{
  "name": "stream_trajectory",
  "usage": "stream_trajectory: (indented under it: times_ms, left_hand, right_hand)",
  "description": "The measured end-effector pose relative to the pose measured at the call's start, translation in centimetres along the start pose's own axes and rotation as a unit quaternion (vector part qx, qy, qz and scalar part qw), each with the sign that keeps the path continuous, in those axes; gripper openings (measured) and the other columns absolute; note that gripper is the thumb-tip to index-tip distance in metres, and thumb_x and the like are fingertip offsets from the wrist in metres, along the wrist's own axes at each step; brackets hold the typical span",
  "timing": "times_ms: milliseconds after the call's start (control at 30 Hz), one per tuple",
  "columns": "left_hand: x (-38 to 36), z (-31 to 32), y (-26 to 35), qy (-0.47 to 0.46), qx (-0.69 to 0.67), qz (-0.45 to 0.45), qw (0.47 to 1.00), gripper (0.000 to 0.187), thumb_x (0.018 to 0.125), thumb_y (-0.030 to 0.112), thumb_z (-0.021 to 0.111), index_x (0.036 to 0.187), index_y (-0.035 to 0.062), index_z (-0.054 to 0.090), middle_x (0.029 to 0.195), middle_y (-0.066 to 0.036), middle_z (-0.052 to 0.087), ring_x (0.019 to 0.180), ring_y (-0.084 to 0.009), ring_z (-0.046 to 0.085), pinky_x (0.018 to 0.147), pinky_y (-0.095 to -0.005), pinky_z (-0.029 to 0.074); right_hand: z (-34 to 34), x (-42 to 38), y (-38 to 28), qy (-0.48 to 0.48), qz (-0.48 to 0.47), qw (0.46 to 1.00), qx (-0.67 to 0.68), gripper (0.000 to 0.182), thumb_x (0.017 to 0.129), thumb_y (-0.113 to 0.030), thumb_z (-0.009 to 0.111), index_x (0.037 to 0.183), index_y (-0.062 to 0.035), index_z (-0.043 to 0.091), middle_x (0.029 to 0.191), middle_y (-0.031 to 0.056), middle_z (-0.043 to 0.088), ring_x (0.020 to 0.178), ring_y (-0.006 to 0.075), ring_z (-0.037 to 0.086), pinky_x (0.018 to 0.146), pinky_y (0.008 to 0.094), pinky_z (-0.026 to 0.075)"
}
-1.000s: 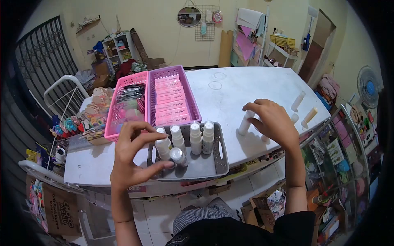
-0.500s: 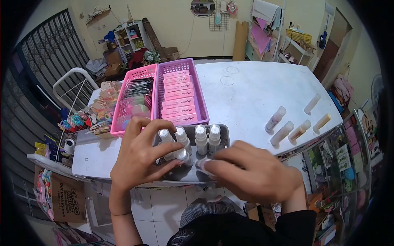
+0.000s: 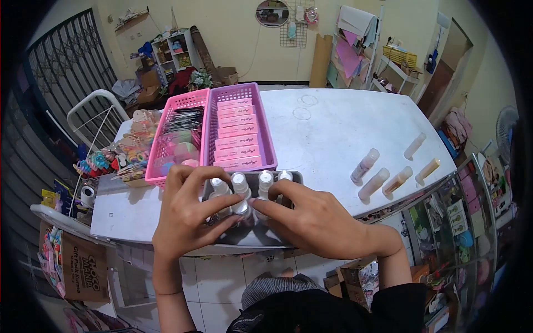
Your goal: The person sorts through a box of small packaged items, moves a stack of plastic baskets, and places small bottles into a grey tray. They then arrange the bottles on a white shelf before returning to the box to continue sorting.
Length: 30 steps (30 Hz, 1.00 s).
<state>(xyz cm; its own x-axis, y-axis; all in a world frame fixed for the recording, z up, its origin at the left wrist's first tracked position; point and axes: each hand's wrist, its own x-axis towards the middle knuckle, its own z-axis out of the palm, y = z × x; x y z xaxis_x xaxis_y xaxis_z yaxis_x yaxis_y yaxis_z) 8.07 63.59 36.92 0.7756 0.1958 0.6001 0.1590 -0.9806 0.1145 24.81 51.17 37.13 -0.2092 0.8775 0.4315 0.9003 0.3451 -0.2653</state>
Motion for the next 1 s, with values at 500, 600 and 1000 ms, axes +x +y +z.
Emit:
stream_trajectory:
  times_ms: [500, 600, 1000]
  left_hand:
    - [0.3, 0.2, 0.6, 0.006, 0.036, -0.001, 0.999, 0.029, 0.051, 0.02, 0.072, 0.079, 0.0149, 0.064, 0.093, -0.003, 0.051, 0.083, -0.0243, 0.041, 0.074, -0.0344, 0.035]
    - [0.2, 0.3, 0.4, 0.004, 0.036, -0.009, 0.999, 0.036, 0.044, 0.019, 0.074, 0.079, 0.0162, 0.066, 0.092, -0.004, 0.051, 0.085, -0.0245, 0.041, 0.076, -0.0357, 0.033]
    - [0.7, -0.2, -0.2, -0.024, 0.046, 0.028, 0.998, 0.025, 0.055, 0.023, 0.071, 0.077, 0.0159, 0.063, 0.091, -0.001, 0.05, 0.084, -0.0229, 0.04, 0.072, -0.0338, 0.034]
  right_hand:
    - [-5.3, -5.3, 8.2, -0.06, 0.355, 0.88, -0.31, 0.025, 0.069, -0.02, 0.064, 0.093, -0.0123, 0.06, 0.077, 0.0074, 0.061, 0.082, 0.0206, 0.053, 0.08, 0.0384, 0.031]
    - [-5.4, -5.4, 7.4, 0.062, 0.271, 0.904, -0.326, 0.02, 0.069, -0.017, 0.063, 0.088, -0.0103, 0.06, 0.075, 0.0074, 0.06, 0.08, 0.0196, 0.052, 0.08, 0.0362, 0.029]
    - [-4.8, -1.9, -0.3, 0.074, -0.03, 0.994, -0.077, 0.024, 0.065, -0.017, 0.066, 0.085, -0.0074, 0.057, 0.066, 0.0001, 0.054, 0.07, 0.0162, 0.051, 0.072, 0.0382, 0.034]
